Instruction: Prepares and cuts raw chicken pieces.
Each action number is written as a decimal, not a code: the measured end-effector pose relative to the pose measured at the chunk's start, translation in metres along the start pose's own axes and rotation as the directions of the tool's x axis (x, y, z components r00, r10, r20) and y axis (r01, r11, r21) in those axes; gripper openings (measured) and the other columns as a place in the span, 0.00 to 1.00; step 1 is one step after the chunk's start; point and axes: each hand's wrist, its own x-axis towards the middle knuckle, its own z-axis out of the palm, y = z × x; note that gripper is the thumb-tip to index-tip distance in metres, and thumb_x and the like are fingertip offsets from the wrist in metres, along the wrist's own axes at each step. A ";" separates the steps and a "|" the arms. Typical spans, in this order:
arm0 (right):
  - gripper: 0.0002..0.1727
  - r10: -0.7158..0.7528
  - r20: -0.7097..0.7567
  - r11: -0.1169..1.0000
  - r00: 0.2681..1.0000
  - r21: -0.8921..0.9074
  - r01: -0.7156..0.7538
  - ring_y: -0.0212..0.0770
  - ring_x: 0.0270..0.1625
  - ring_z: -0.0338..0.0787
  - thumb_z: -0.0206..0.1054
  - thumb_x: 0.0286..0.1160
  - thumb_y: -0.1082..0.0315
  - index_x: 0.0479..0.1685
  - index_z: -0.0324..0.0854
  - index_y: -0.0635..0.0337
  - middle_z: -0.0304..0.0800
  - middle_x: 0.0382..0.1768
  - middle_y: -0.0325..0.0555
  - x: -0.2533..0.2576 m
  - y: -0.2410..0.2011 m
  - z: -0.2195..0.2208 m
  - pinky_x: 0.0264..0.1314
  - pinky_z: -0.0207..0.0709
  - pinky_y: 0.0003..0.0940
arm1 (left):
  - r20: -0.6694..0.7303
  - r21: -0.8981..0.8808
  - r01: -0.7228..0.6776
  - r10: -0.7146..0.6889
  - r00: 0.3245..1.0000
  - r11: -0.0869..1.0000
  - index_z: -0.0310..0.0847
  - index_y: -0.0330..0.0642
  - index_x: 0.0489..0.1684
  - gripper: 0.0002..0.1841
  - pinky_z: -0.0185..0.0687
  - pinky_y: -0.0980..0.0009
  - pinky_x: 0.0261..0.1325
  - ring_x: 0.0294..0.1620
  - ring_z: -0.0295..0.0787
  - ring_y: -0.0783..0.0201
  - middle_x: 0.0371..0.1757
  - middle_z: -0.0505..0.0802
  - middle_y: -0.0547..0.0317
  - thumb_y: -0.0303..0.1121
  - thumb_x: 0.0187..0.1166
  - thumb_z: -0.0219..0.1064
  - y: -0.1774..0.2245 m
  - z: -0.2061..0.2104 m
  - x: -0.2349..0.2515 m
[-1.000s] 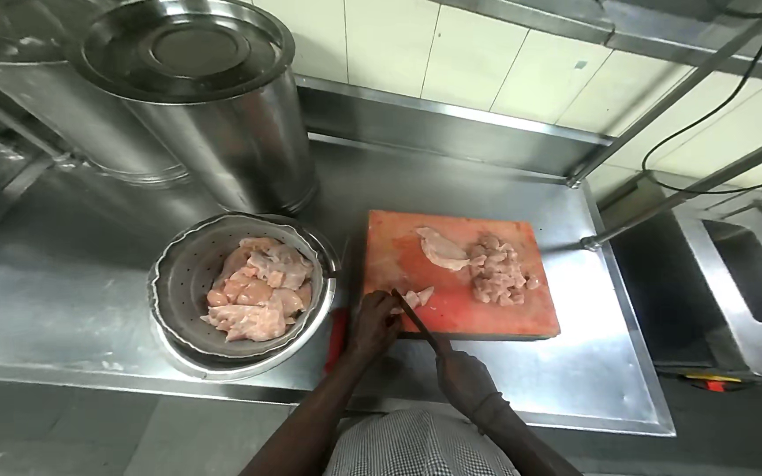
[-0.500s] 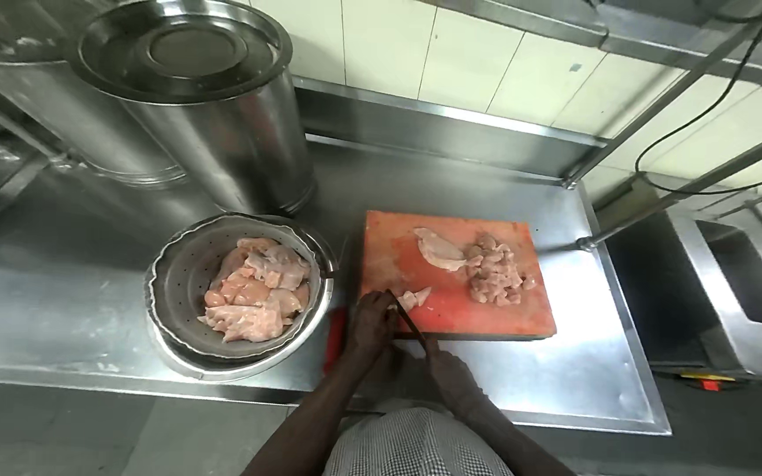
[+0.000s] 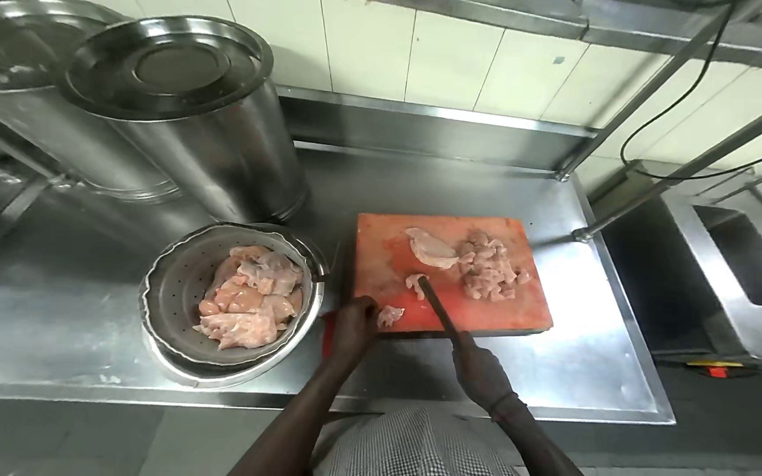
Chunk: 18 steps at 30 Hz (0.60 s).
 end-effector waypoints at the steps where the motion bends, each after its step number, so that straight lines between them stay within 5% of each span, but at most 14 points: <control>1: 0.21 -0.014 0.025 1.000 1.000 0.000 0.014 0.59 0.48 0.93 0.49 0.93 0.57 0.78 0.67 0.54 0.91 0.41 0.56 -0.003 0.000 0.001 0.53 0.84 0.56 | -0.053 0.037 -0.027 0.029 0.998 0.999 0.89 0.34 0.49 0.07 0.88 0.47 0.55 0.47 0.93 0.47 0.48 0.93 0.42 0.25 0.83 0.66 -0.002 0.001 -0.006; 6: 0.19 -0.061 0.146 0.996 0.987 -0.050 0.069 0.59 0.50 0.93 0.48 0.93 0.56 0.72 0.70 0.54 0.90 0.43 0.57 -0.010 -0.012 0.006 0.54 0.84 0.56 | -0.084 0.154 -0.282 0.297 0.951 0.947 0.88 0.36 0.53 0.12 0.86 0.49 0.64 0.58 0.89 0.47 0.56 0.90 0.44 0.30 0.76 0.73 -0.016 0.022 -0.012; 10: 0.19 -0.078 0.177 0.990 0.981 -0.103 0.098 0.59 0.52 0.93 0.47 0.93 0.56 0.73 0.69 0.53 0.90 0.45 0.57 -0.009 -0.021 0.005 0.55 0.84 0.56 | -0.089 0.188 -0.265 0.285 0.954 0.946 0.86 0.35 0.50 0.16 0.85 0.49 0.62 0.57 0.88 0.44 0.53 0.90 0.43 0.36 0.72 0.78 -0.016 0.031 -0.009; 18: 0.19 -0.098 0.176 0.972 0.979 -0.195 0.132 0.59 0.53 0.93 0.45 0.93 0.57 0.73 0.69 0.53 0.91 0.44 0.56 -0.007 -0.026 0.003 0.55 0.83 0.55 | -0.162 0.212 -0.297 0.333 0.929 0.931 0.91 0.37 0.48 0.09 0.87 0.50 0.59 0.55 0.89 0.45 0.50 0.91 0.44 0.26 0.71 0.74 -0.016 0.037 -0.006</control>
